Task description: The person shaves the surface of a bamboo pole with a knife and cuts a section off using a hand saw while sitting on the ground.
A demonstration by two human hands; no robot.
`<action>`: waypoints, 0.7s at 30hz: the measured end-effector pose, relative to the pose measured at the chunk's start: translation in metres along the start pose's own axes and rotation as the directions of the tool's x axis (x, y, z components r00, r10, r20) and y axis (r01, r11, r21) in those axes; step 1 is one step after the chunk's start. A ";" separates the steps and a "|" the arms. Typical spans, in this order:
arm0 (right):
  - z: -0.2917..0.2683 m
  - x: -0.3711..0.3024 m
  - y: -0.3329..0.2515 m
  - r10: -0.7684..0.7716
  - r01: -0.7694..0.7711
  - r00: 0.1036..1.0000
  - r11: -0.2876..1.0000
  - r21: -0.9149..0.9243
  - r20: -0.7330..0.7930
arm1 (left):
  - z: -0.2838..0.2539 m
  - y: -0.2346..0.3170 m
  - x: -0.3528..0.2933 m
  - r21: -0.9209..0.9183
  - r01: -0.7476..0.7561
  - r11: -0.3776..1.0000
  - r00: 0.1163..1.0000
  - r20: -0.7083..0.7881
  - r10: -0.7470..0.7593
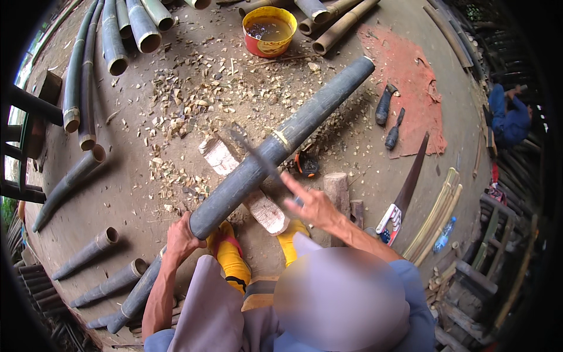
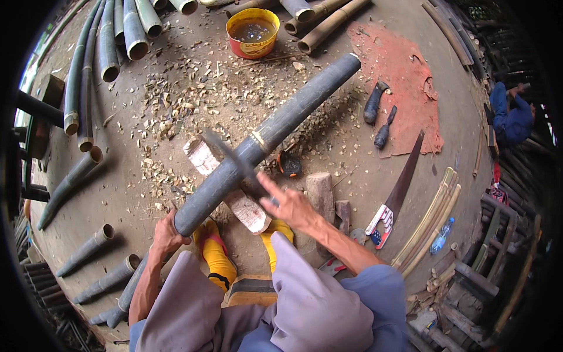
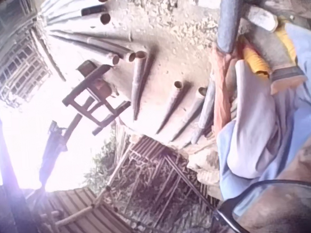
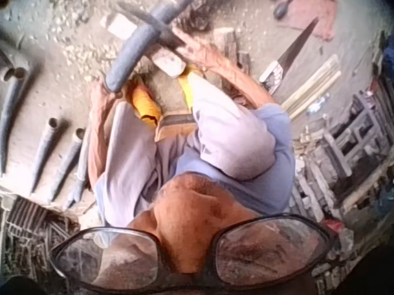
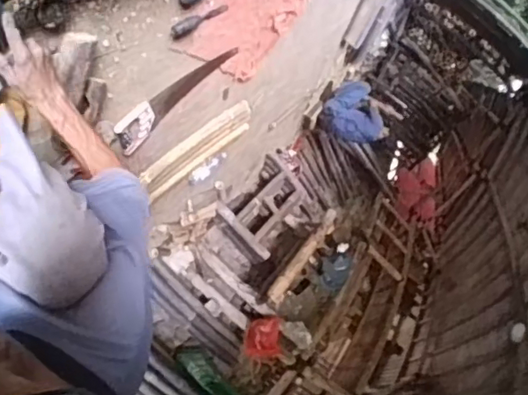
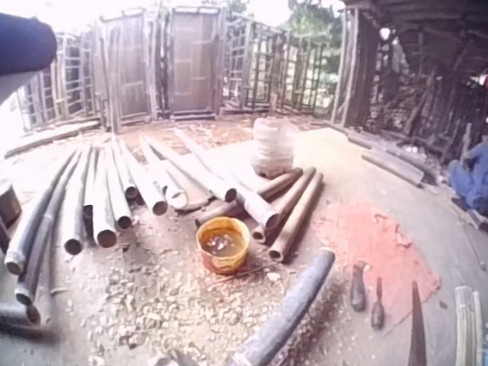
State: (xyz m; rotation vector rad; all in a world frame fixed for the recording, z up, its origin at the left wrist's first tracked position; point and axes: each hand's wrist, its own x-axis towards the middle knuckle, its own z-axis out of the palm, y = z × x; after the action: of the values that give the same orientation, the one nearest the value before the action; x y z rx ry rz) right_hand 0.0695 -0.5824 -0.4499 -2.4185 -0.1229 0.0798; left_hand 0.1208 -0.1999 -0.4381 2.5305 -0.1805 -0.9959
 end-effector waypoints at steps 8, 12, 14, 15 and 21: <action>-0.006 0.004 0.002 0.146 -0.146 0.989 0.987 0.071 0.006 | -0.012 0.001 0.000 -0.034 -0.004 0.999 0.998 0.058 0.006; -0.022 0.016 0.009 0.331 -0.325 0.943 0.941 0.090 -0.049 | 0.031 -0.004 -0.024 0.155 -0.097 0.983 0.916 -0.373 0.149; -0.033 0.027 -0.004 0.531 -0.486 0.847 0.802 0.348 -0.040 | 0.034 -0.008 -0.023 0.199 -0.069 0.978 0.898 -0.415 0.148; -0.014 0.018 -0.001 0.249 -0.216 0.962 0.944 0.251 -0.109 | 0.029 -0.007 -0.022 0.183 -0.047 0.982 0.930 -0.351 0.110; -0.033 0.023 -0.002 0.437 -0.433 0.900 0.891 0.133 0.003 | 0.008 0.002 -0.016 0.073 0.023 0.997 0.990 -0.138 -0.013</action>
State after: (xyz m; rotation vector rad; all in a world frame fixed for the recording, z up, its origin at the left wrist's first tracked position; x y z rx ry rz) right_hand 0.0958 -0.6003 -0.4243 -2.2715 0.4299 0.2508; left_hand 0.1036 -0.1999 -0.4324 2.6618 -0.1575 -0.8312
